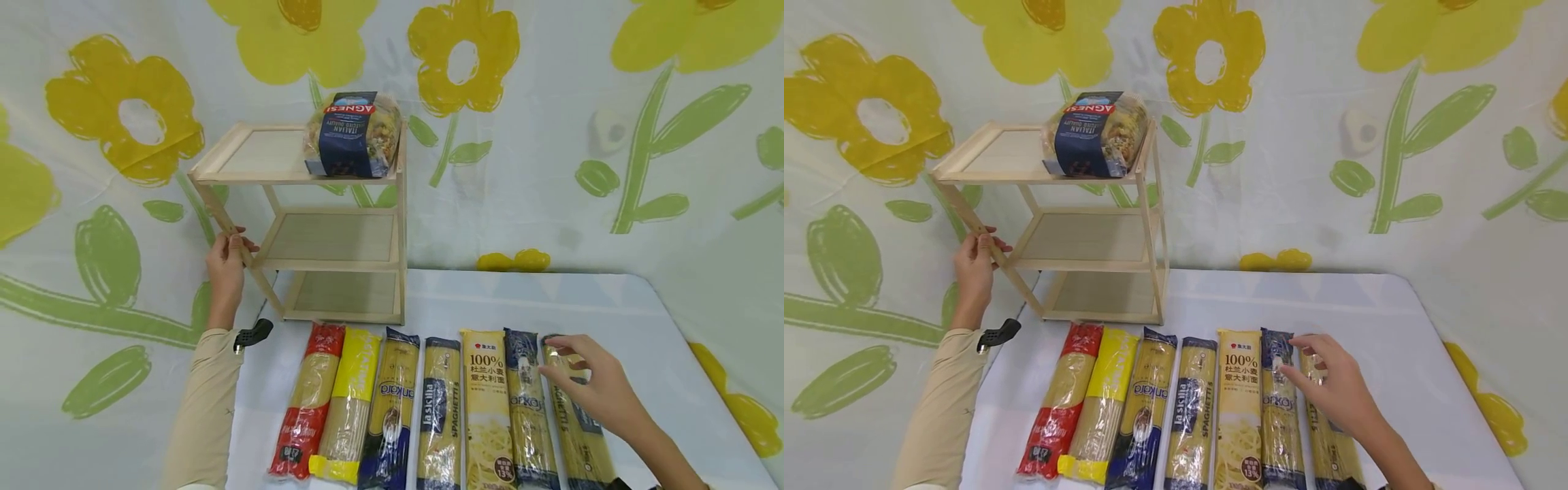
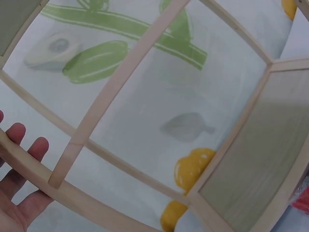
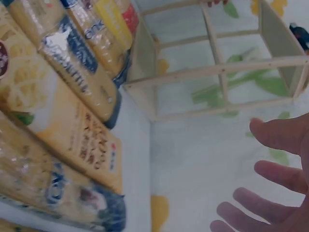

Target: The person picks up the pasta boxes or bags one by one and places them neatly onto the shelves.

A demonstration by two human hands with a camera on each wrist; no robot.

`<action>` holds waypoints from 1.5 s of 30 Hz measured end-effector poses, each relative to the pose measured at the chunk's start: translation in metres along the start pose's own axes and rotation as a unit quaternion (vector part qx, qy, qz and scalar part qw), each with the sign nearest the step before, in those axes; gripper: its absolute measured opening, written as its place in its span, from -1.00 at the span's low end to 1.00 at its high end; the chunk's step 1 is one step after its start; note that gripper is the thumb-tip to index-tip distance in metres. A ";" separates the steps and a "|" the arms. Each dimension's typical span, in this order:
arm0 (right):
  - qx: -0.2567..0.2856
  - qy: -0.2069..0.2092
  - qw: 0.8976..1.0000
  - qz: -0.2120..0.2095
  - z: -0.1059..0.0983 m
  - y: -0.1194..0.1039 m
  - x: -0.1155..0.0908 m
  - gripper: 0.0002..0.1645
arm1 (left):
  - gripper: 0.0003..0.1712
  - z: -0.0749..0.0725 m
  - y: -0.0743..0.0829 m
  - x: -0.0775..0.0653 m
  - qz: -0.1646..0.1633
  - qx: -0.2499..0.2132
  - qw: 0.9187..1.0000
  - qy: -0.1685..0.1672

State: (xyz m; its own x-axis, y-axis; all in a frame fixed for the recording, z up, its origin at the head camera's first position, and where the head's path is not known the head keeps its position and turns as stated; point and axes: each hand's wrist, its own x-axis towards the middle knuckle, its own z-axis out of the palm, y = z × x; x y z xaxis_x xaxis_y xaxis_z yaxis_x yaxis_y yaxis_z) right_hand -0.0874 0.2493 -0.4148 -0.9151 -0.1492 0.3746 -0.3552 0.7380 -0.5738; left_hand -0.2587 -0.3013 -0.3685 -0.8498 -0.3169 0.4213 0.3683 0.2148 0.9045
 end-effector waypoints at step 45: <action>-0.024 -0.206 0.908 0.364 0.041 0.099 -0.093 0.23 | -0.75 0.000 -0.003 -0.001 0.031 0.001 0.999 0.012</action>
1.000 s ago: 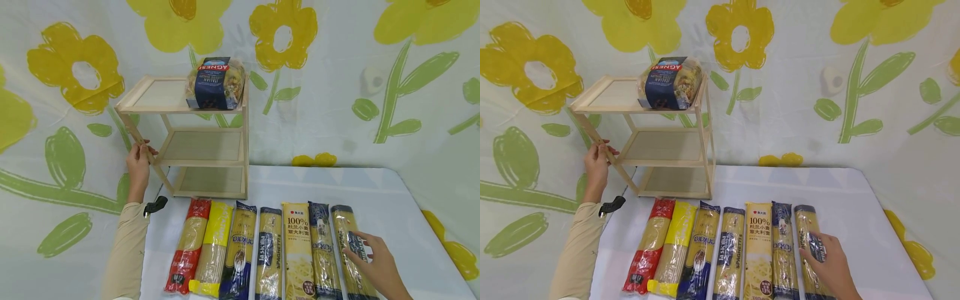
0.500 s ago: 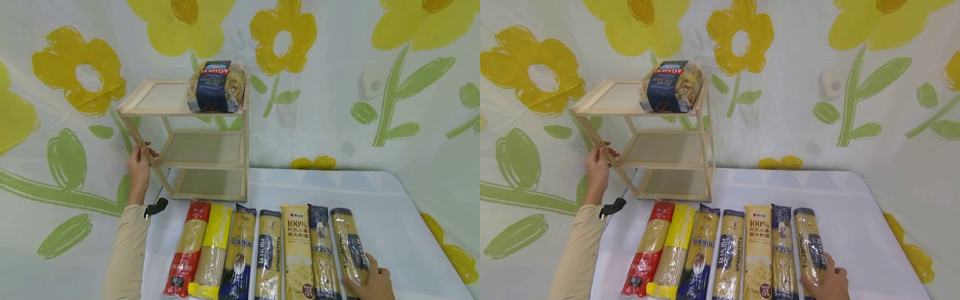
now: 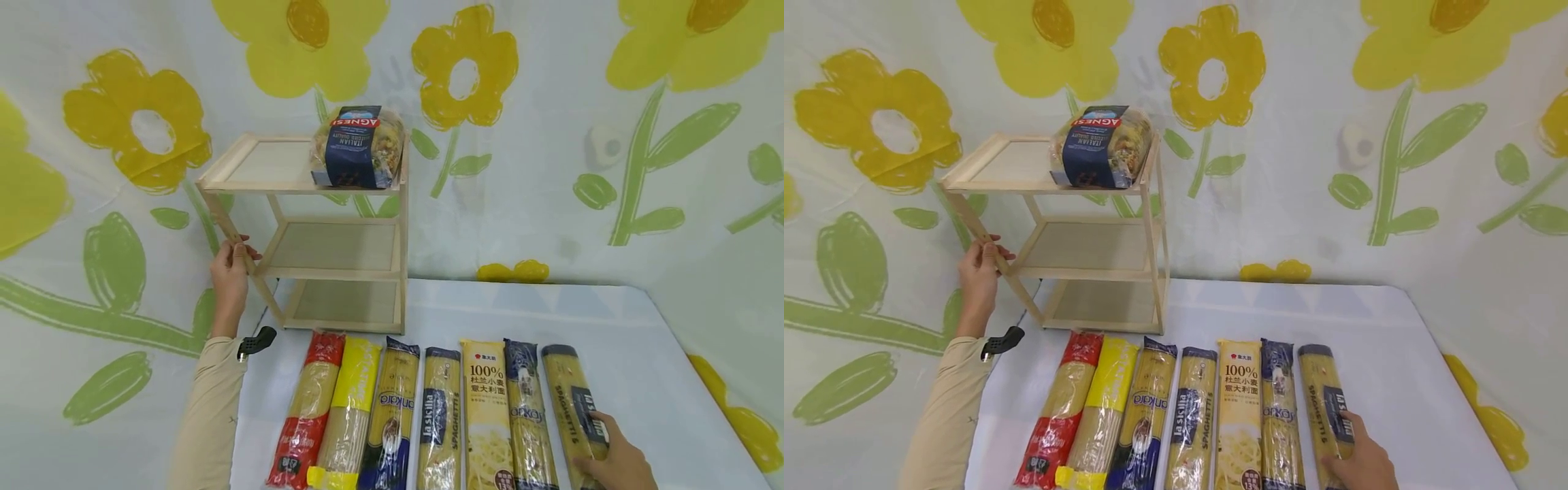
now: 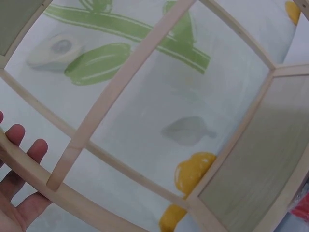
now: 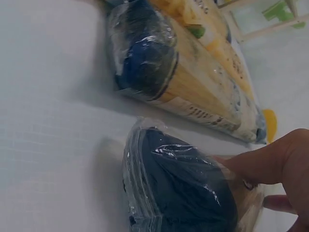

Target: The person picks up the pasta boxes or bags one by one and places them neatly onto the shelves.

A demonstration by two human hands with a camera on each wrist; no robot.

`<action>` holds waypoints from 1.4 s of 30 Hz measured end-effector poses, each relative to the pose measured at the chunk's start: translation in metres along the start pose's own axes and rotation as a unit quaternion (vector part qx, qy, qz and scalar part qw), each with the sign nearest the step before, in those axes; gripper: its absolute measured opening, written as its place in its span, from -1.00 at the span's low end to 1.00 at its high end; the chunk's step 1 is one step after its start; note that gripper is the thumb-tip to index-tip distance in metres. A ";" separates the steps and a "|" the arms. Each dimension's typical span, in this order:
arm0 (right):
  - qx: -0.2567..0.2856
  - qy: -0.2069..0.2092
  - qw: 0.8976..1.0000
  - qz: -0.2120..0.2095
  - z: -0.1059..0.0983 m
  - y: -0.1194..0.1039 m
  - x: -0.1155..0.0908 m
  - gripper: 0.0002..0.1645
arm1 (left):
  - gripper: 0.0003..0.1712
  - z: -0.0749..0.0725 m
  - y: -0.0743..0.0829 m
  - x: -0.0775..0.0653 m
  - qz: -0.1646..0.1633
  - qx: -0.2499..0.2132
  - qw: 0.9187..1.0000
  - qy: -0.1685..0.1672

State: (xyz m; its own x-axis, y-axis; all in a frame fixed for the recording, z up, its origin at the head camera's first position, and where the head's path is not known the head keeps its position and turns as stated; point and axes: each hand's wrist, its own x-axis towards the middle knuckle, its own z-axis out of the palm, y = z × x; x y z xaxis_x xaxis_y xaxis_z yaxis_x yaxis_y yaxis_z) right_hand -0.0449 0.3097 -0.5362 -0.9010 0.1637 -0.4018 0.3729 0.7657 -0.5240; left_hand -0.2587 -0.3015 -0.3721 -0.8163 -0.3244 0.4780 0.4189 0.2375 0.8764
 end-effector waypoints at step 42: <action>0.176 0.097 0.970 -0.134 -0.075 -0.121 -0.036 -0.13 | -0.75 -0.001 -0.001 -0.001 0.004 0.003 1.000 -0.005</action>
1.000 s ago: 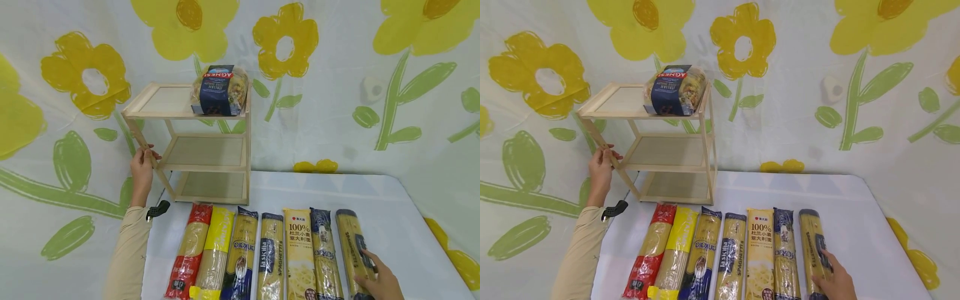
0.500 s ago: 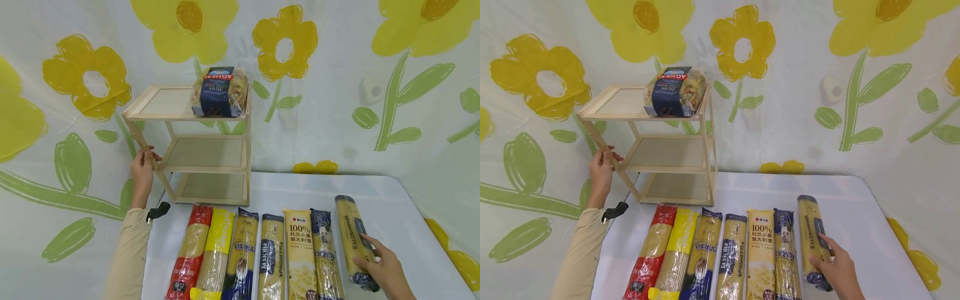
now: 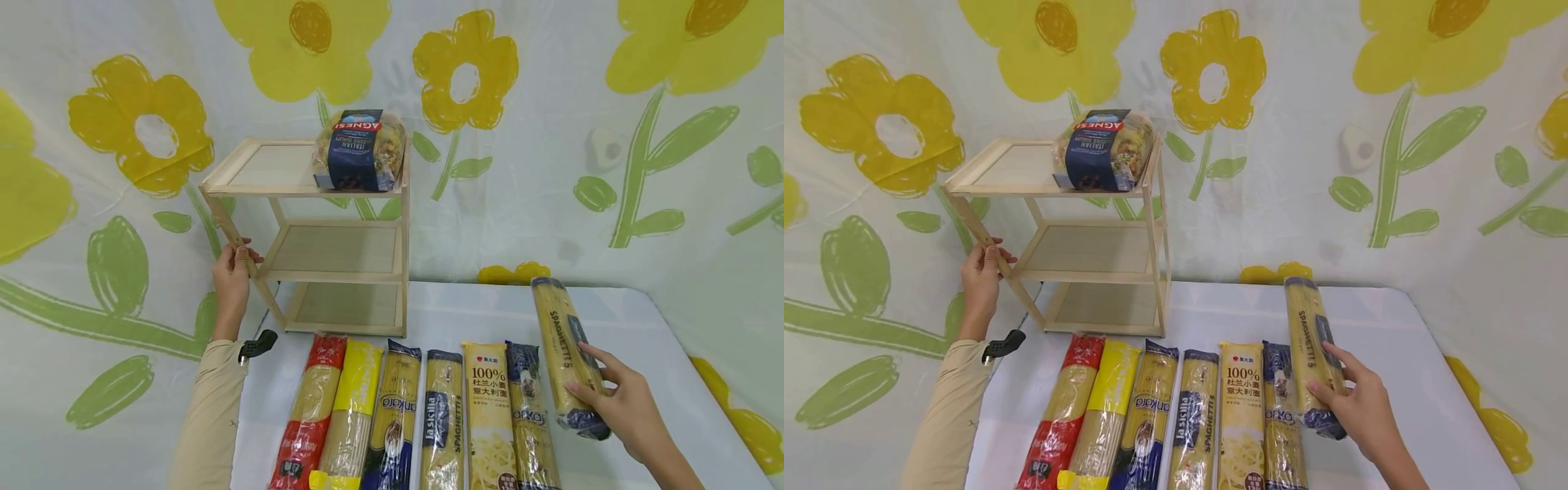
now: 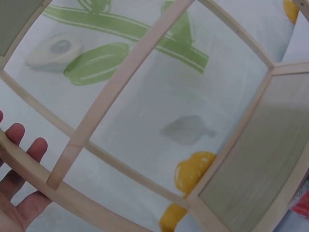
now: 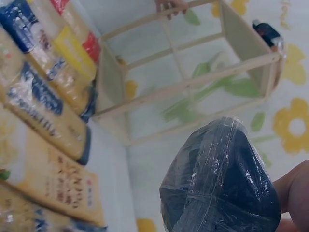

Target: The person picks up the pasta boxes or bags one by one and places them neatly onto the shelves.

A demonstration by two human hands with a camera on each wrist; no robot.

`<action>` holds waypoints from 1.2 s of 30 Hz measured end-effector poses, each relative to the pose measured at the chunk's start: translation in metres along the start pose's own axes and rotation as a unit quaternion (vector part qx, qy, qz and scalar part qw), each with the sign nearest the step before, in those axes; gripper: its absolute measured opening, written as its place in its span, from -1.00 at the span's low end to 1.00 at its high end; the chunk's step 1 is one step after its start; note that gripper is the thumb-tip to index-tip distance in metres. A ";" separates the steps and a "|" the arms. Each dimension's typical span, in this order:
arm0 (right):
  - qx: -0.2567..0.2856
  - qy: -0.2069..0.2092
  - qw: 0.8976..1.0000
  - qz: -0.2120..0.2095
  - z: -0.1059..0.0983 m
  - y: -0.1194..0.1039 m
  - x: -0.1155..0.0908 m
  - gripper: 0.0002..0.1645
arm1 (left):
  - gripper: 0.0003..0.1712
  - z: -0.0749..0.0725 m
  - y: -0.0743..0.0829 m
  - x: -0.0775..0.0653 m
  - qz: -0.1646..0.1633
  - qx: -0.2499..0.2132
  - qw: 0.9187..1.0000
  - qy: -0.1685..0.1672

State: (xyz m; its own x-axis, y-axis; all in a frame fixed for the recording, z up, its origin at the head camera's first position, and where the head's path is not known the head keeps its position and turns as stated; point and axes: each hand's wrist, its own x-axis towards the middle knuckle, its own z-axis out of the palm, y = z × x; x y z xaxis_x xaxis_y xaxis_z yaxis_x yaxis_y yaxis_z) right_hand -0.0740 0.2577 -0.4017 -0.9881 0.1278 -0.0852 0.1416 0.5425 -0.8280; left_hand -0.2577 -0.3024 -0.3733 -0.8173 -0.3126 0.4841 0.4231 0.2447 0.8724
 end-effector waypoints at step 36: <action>0.121 -0.014 0.979 -0.162 -0.033 -0.234 0.045 -0.23 | -0.74 -0.002 -0.002 0.002 0.003 0.009 1.000 -0.005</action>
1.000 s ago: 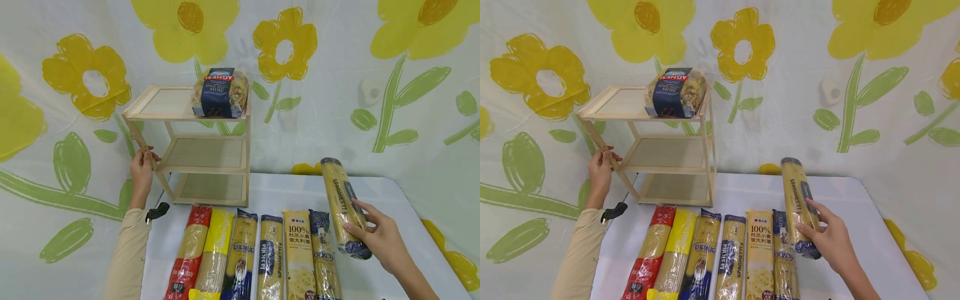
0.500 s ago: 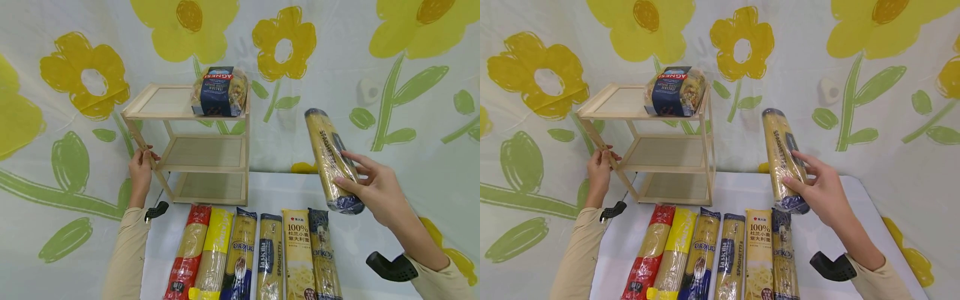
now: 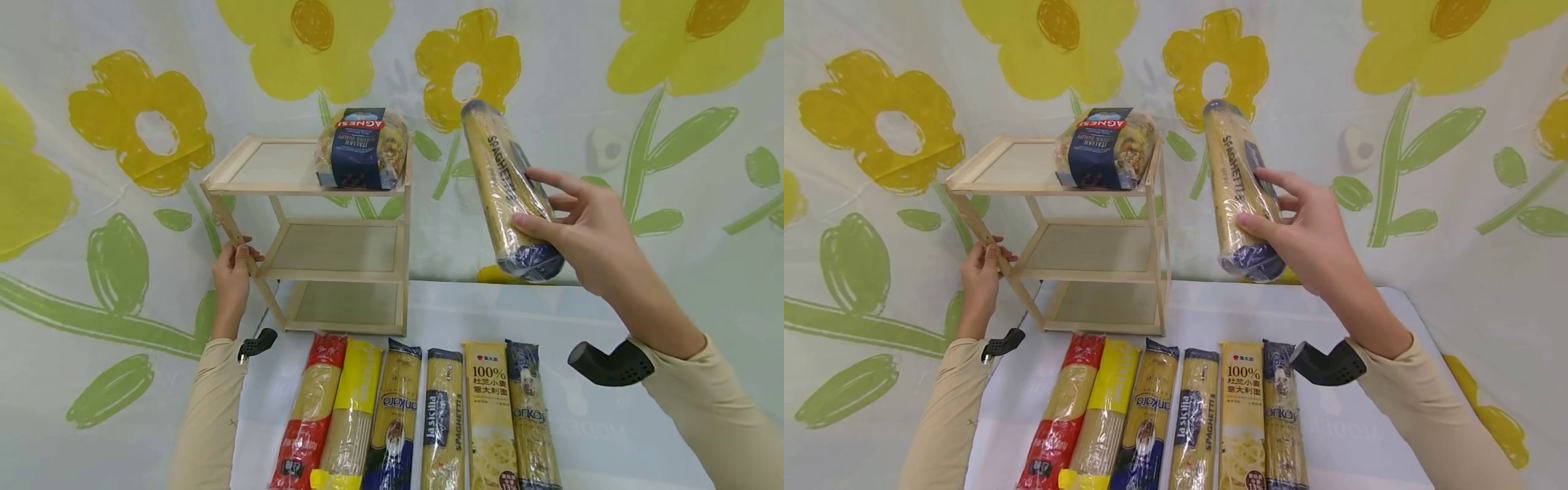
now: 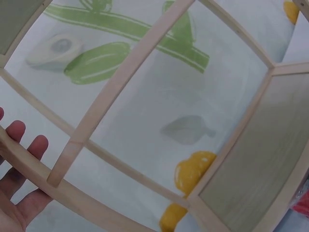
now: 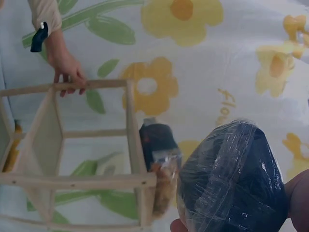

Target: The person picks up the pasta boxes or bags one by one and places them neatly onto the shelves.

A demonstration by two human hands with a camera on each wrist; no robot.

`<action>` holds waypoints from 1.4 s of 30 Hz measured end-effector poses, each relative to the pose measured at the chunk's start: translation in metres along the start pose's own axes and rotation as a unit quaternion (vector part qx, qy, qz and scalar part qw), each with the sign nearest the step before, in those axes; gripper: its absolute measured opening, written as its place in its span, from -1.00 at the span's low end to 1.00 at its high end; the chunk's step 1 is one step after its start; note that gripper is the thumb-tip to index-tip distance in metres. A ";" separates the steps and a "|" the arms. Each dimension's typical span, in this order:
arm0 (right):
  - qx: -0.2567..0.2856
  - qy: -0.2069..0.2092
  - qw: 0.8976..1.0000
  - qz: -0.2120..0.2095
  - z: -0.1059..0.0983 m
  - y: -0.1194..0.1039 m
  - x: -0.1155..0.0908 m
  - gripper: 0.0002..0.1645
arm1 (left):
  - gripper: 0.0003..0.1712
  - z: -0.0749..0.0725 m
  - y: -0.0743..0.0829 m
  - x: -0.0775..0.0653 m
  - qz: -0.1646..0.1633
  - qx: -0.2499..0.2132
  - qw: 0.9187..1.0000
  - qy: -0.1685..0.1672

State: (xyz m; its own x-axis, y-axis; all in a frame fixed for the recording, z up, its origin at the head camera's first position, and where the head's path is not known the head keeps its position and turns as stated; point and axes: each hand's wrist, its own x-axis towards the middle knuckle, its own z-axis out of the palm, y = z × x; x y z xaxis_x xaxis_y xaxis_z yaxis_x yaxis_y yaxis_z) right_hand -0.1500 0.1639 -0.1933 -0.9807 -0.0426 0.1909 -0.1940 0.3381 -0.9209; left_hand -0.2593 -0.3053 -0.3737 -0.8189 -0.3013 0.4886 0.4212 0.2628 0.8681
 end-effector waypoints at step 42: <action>0.013 -0.061 0.994 -0.093 0.148 -0.126 0.099 -0.35 | -0.72 -0.002 -0.002 -0.005 0.001 -0.013 1.000 -0.004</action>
State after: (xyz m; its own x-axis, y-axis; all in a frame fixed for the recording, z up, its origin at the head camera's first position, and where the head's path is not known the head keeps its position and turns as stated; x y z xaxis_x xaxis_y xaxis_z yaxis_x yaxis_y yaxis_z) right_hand -0.2266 -0.0225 -0.1083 -0.9234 -0.2159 0.3173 -0.3708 0.2888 -0.8826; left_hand -0.2548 -0.3063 -0.3781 -0.8213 -0.2938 0.4890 0.4322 0.2389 0.8696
